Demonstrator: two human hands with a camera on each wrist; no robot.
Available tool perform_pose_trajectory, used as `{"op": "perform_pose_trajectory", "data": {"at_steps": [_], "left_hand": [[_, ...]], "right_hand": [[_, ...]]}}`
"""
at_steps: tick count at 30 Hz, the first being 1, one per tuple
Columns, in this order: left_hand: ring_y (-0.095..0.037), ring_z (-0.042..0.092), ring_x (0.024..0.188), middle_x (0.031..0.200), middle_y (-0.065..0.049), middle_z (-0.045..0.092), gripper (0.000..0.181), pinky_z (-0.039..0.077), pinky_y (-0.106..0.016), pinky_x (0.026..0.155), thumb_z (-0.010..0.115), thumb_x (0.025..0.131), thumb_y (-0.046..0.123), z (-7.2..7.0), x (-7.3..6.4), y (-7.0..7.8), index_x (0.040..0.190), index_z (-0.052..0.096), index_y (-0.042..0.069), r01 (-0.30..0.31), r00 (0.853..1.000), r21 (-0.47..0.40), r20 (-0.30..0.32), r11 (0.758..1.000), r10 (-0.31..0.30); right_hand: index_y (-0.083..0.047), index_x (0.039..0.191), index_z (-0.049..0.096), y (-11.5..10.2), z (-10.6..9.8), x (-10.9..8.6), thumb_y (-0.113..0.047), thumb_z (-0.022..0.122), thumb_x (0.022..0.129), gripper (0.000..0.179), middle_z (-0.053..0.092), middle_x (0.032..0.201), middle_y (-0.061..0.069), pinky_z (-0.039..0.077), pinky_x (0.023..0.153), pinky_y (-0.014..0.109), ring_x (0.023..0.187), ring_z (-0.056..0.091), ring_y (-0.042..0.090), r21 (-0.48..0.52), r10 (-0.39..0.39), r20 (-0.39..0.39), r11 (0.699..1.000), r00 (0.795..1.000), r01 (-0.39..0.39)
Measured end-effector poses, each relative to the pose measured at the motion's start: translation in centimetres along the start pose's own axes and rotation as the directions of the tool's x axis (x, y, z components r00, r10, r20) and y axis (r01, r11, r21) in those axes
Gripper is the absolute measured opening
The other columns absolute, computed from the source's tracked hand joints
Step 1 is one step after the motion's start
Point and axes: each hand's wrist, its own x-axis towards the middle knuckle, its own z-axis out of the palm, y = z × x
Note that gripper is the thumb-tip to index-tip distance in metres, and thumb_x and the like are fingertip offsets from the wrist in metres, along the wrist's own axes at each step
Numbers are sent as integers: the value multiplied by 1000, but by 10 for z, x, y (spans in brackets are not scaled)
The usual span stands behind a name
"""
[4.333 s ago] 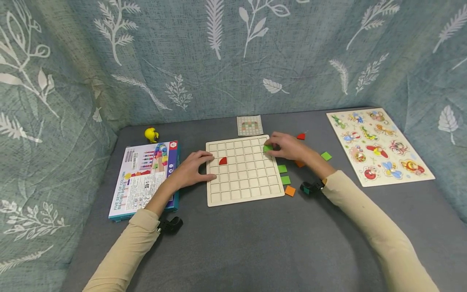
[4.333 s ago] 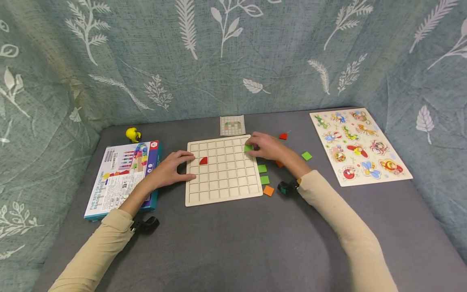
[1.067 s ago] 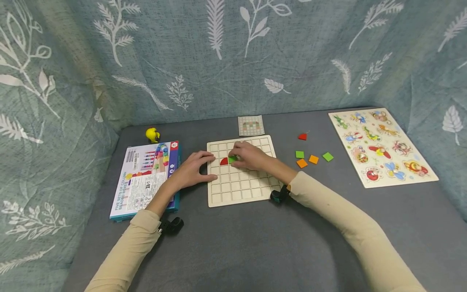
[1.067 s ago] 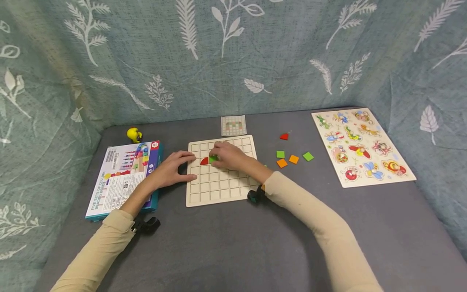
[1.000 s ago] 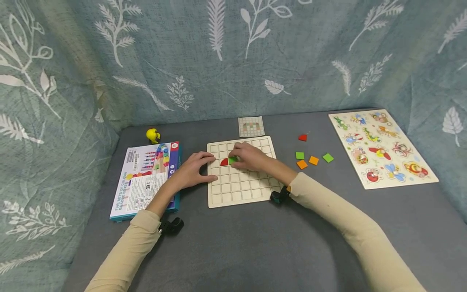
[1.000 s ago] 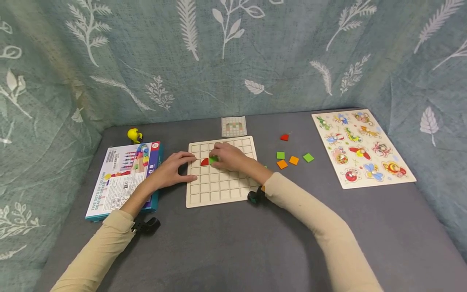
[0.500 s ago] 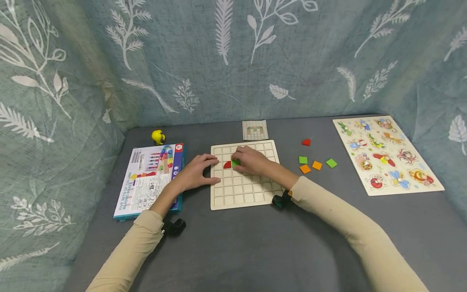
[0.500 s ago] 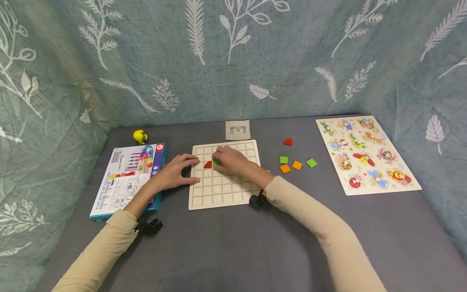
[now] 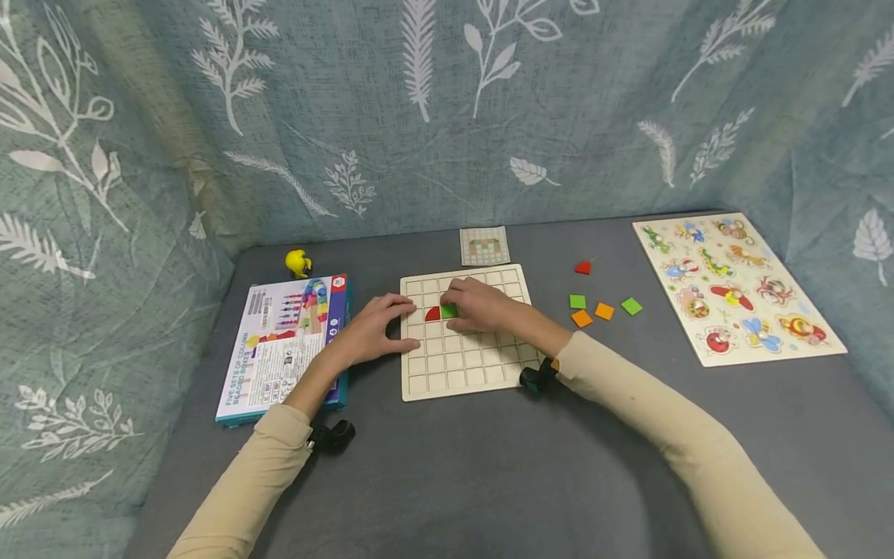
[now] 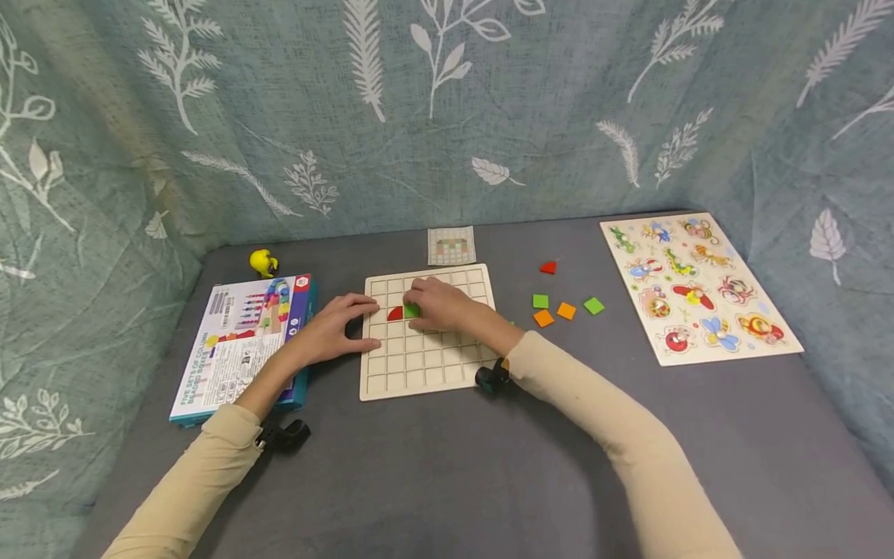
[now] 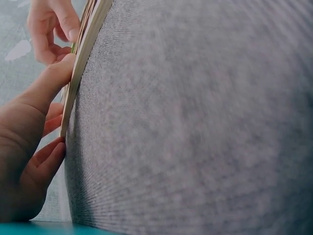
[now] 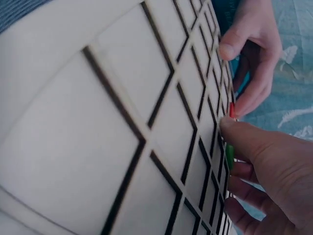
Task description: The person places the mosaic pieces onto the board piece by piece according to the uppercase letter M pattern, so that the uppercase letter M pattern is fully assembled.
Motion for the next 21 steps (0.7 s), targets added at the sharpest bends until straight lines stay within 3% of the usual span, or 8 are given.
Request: {"op": "perform_pose_trajectory", "data": {"at_steps": [10,15,21], "left_hand": [[-32,39,134,145,-9,46,67,36,-55,110,73,84,43,-2,3,0,139,53,10,-10,1000,-1,-6,1000,10],[-32,38,134,146,-10,45,68,36,-55,109,73,84,44,0,1,-1,140,52,10,-6,1000,-4,10,1000,6],[-33,38,134,146,-10,44,68,37,-56,109,72,85,44,1,0,-4,140,52,10,-22,1000,-9,-1,1000,22]], "right_hand": [[-5,130,56,4,-5,-1,-31,67,92,48,55,127,13,42,103,41,118,51,28,77,45,58,996,997,-50],[-5,144,43,6,-8,-10,-35,66,92,64,50,137,13,42,105,42,126,50,27,138,60,90,988,994,-73],[-9,149,37,18,-12,-49,-37,68,90,72,48,142,13,45,103,45,127,50,29,152,60,-61,987,996,-50]]}}
